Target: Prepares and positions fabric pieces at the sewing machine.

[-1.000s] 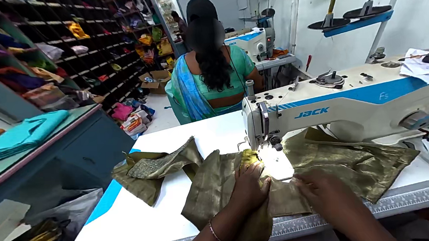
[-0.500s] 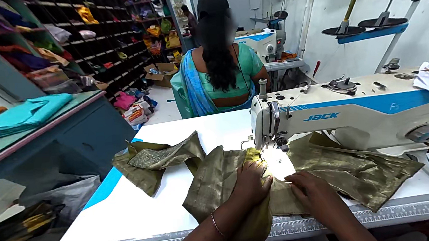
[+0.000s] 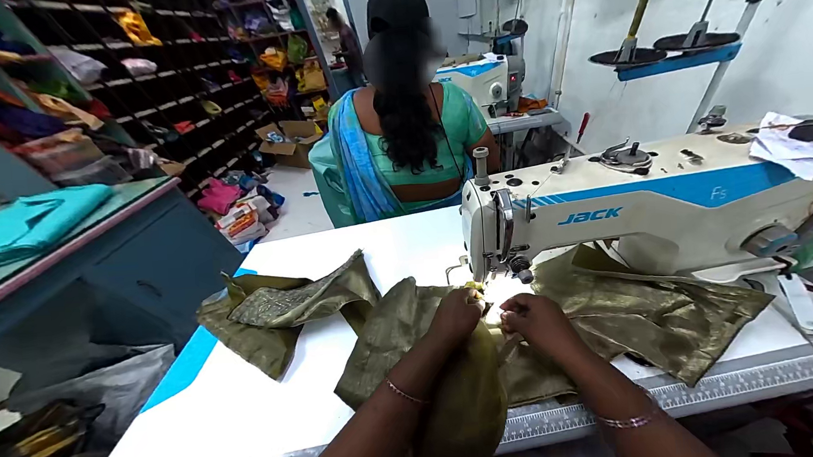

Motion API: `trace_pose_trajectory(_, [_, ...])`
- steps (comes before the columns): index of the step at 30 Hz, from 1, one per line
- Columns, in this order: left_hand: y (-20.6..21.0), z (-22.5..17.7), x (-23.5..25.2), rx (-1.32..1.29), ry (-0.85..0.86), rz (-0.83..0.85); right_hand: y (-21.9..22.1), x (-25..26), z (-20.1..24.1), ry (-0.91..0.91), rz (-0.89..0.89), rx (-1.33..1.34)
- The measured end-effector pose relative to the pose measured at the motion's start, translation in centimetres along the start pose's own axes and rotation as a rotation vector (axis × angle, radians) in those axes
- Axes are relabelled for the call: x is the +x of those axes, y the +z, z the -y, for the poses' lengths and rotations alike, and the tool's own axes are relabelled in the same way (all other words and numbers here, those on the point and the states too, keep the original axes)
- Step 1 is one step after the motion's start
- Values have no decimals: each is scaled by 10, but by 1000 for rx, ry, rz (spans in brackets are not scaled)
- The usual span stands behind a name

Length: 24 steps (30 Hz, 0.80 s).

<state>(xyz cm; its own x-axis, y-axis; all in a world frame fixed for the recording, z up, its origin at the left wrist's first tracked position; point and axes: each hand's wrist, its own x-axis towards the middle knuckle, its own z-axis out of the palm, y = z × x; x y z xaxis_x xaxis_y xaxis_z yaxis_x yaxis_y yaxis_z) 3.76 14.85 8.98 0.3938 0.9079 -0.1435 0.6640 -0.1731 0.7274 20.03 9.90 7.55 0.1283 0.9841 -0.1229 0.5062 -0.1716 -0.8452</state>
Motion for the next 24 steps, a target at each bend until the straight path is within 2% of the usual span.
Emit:
trace_pose_trajectory(3, [-2, 3, 2, -94, -92, 23, 13, 9, -6, -56, -95, 18])
trace_pose_trajectory(10, [-2, 7, -2, -154, -123, -52, 26, 14, -18, -268, -230, -41])
trace_pose_trajectory(16, [7, 13, 6, -127, -57, -58, 32, 17, -20, -393, -252, -137])
trace_pose_trajectory(24, [20, 16, 4, 115, 135, -140, 37, 17, -22, -492, -319, -271])
